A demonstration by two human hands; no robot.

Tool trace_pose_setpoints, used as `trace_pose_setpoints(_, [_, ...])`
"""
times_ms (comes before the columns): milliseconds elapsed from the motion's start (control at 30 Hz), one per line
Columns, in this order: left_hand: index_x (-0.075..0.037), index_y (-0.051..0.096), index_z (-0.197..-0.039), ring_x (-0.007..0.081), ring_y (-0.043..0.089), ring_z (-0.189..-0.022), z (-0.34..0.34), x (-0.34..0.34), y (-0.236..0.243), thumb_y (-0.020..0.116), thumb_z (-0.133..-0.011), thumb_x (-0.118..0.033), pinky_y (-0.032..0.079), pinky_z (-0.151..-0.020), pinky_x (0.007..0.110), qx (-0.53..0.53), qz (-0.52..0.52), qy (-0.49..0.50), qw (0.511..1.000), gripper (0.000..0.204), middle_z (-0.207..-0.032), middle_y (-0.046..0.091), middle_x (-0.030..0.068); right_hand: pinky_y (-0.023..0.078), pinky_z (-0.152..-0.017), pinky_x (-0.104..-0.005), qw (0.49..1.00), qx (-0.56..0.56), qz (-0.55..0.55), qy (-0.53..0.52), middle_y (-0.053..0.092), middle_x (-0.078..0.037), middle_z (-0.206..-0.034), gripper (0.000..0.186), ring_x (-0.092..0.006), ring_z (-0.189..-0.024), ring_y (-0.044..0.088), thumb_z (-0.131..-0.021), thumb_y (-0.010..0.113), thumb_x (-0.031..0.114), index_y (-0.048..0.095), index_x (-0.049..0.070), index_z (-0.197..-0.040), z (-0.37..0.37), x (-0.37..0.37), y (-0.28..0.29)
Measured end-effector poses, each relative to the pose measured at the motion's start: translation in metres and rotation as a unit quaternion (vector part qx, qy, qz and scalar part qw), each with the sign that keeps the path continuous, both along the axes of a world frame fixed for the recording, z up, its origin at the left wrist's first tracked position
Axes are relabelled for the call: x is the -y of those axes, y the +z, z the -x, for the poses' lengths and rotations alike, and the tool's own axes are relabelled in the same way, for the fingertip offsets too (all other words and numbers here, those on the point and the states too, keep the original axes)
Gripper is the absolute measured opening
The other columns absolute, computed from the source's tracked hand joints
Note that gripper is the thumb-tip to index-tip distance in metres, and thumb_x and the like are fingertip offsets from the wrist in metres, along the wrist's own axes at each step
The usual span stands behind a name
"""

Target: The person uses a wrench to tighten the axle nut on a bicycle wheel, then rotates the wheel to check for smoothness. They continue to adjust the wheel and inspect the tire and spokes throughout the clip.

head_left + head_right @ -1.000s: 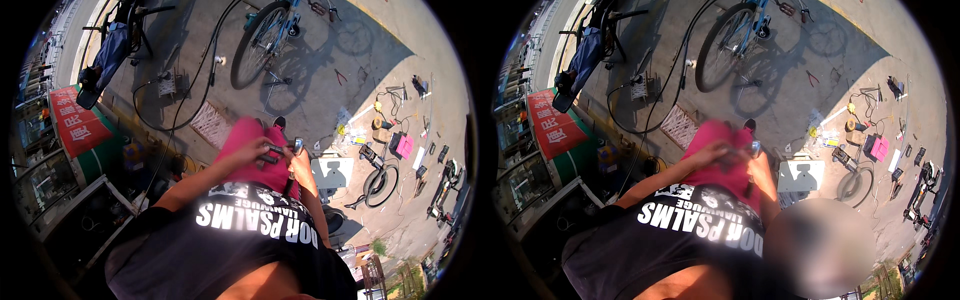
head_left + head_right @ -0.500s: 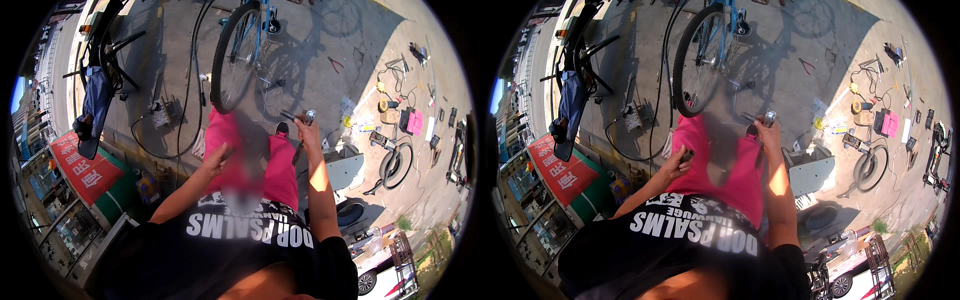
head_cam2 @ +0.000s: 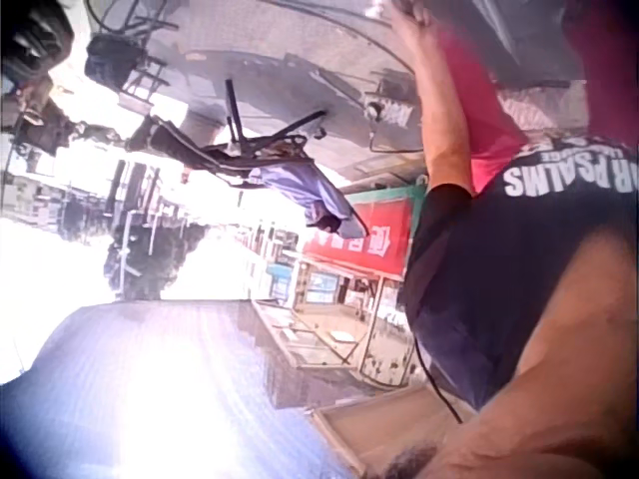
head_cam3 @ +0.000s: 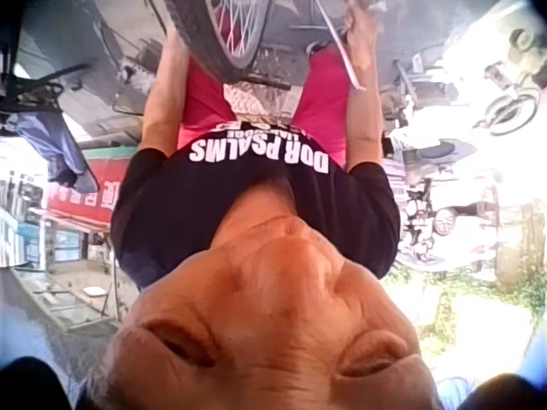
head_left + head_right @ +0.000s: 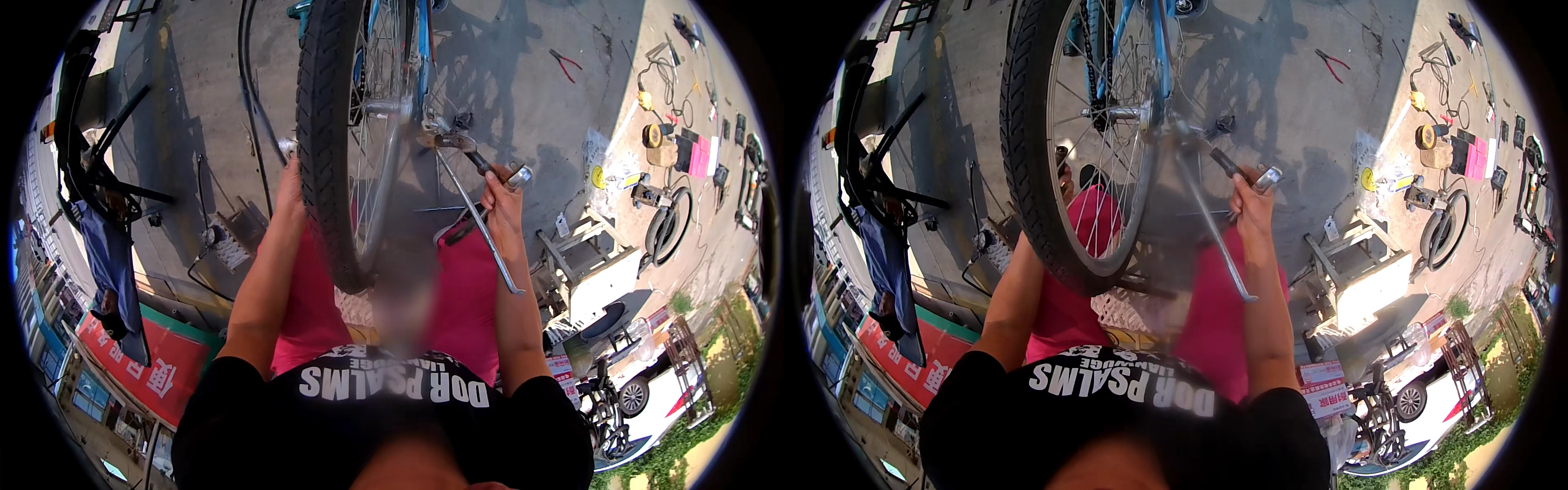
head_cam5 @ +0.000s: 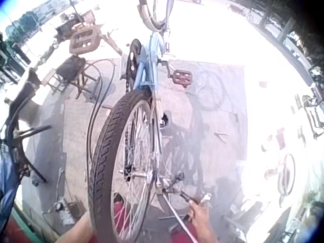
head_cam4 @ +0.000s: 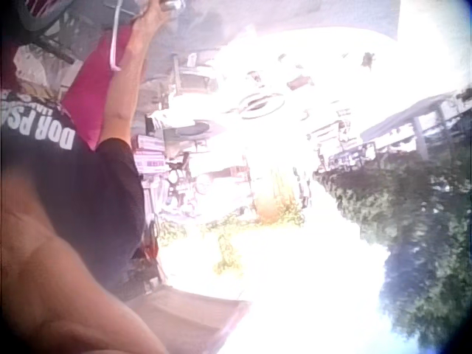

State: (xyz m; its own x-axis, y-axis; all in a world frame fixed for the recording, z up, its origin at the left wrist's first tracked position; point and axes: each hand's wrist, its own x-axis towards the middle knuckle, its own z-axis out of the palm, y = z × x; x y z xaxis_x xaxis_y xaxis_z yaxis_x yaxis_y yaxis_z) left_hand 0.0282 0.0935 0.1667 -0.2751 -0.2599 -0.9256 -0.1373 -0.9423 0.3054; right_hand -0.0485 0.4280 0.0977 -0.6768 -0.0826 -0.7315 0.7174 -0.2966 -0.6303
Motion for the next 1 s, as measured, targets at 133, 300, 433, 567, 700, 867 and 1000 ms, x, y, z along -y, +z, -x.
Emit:
trace_pose_setpoints(133, [-0.004, 0.051, -0.09, 0.0089, 0.033, -0.042, -0.037, 0.031, -0.145, 0.05, -0.097, -0.035, 0.025, -0.038, 0.023, -0.068, 0.012, -0.123, 0.99, 0.032, -0.067, 0.052, 0.0072, 0.028, -0.039, -0.0194, 1.0, -0.014, 0.023, 0.017, 0.061, -0.008, -0.079, 0.016, -0.0041, -0.047, 0.036, -0.09, 0.058, 0.006, 0.058, -0.002, -0.103, -0.012, -0.001, -0.04])
trace_pose_setpoints(300, [-0.002, 0.052, -0.086, 0.0091, 0.031, -0.039, 0.0, 0.082, -0.14, 0.058, -0.092, -0.036, 0.024, -0.036, 0.024, -0.1, 0.147, -0.135, 0.975, 0.035, -0.06, 0.047, 0.0053, 0.028, -0.04, -0.0191, 0.998, -0.027, 0.041, 0.038, 0.063, -0.011, -0.084, 0.019, -0.0036, -0.047, 0.036, -0.091, 0.058, 0.008, 0.057, -0.004, -0.105, 0.002, 0.021, -0.052])
trace_pose_setpoints(433, [0.003, 0.052, -0.086, 0.0089, 0.033, -0.041, 0.029, 0.092, -0.133, 0.058, -0.092, -0.04, 0.025, -0.039, 0.023, -0.138, 0.175, -0.123, 0.967, 0.043, -0.057, 0.044, 0.0038, 0.028, -0.04, -0.0193, 0.988, -0.115, 0.005, 0.098, 0.062, -0.009, -0.085, 0.02, -0.0043, -0.049, 0.039, -0.089, 0.059, 0.004, 0.056, -0.004, -0.107, 0.014, 0.029, -0.038])
trace_pose_setpoints(567, [-0.004, 0.058, -0.103, 0.0164, 0.054, -0.064, 0.024, 0.057, -0.071, 0.056, -0.093, -0.036, 0.045, -0.058, 0.027, -0.27, 0.217, -0.118, 0.931, 0.033, -0.083, 0.06, 0.0081, 0.026, -0.041, -0.0209, 0.972, -0.205, -0.04, 0.107, 0.052, 0.0, -0.067, 0.028, -0.005, -0.048, 0.037, -0.084, 0.067, 0.008, 0.059, -0.004, -0.108, 0.017, 0.025, -0.035])
trace_pose_setpoints(700, [-0.01, 0.059, -0.086, 0.0127, 0.048, -0.057, 0.019, 0.087, -0.087, 0.064, -0.09, -0.03, 0.044, -0.057, 0.027, -0.287, 0.262, -0.138, 0.911, 0.022, -0.073, 0.059, 0.0012, 0.027, -0.041, -0.0209, 0.963, -0.242, -0.073, 0.098, 0.046, 0.002, -0.059, 0.016, -0.0051, -0.048, 0.04, -0.082, 0.069, 0.009, 0.06, 0.0, -0.091, 0.02, 0.041, -0.045])
trace_pose_setpoints(867, [-0.004, 0.063, -0.097, 0.0203, 0.063, -0.076, 0.008, 0.063, -0.062, 0.055, -0.094, -0.024, 0.054, -0.075, 0.035, -0.316, 0.237, -0.17, 0.903, 0.021, -0.088, 0.067, 0.0075, 0.029, -0.043, -0.0227, 0.957, -0.27, -0.063, 0.087, 0.047, 0.002, -0.059, 0.01, -0.0063, -0.048, 0.042, -0.078, 0.069, 0.005, 0.064, 0.0, -0.086, 0.025, 0.043, -0.061])
trace_pose_setpoints(1000, [-0.002, 0.061, -0.094, 0.0188, 0.057, -0.072, -0.012, 0.045, -0.03, 0.053, -0.094, -0.02, 0.047, -0.067, 0.033, -0.337, 0.311, -0.197, 0.867, 0.019, -0.086, 0.063, 0.0087, 0.027, -0.044, -0.0232, 0.932, -0.327, -0.101, 0.118, 0.049, 0.002, -0.06, 0.015, -0.0071, -0.049, 0.042, -0.077, 0.069, 0.007, 0.068, 0.0, -0.091, 0.046, 0.054, -0.072])
